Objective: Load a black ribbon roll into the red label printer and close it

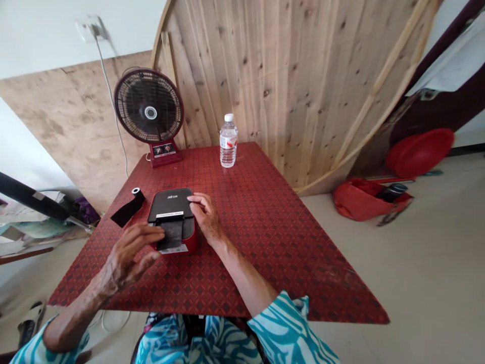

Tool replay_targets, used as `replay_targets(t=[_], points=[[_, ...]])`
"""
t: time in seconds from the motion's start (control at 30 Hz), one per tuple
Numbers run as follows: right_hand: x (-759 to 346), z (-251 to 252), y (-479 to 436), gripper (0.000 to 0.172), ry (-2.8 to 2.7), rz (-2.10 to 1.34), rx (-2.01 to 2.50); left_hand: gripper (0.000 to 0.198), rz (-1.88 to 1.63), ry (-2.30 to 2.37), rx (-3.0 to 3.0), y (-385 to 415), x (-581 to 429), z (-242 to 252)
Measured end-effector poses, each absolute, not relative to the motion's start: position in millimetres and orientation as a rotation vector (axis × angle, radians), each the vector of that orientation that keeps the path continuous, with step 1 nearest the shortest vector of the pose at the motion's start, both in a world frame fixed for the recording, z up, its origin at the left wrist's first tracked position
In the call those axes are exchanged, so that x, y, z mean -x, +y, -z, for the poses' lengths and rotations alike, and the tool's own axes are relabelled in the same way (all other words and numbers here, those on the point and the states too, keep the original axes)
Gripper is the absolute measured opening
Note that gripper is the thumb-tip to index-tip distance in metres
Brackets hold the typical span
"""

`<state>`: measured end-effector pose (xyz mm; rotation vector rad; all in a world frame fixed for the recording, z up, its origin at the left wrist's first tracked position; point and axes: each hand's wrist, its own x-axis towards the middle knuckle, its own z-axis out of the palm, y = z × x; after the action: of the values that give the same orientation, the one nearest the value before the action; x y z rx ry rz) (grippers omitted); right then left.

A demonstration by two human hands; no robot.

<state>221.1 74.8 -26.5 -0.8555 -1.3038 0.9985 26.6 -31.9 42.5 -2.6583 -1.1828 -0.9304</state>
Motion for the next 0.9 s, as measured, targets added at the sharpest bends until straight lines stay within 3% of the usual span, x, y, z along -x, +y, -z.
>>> replay_targets(t=[0.2, 0.63, 0.9], points=[[-224, 22, 74, 0.024, -1.331, -1.024, 0.867, 0.046, 0.863, -1.418, 2.533, -10, -6, -35], [-222, 26, 71, 0.030, -1.392, -0.962, 0.853, 0.041, 0.893, -1.356, 2.567, -5, -4, -27], [-220, 51, 69, 0.043, -1.235, -1.139, 0.883, 0.040, 1.426, -1.963, 2.521, -6, 10, -39]])
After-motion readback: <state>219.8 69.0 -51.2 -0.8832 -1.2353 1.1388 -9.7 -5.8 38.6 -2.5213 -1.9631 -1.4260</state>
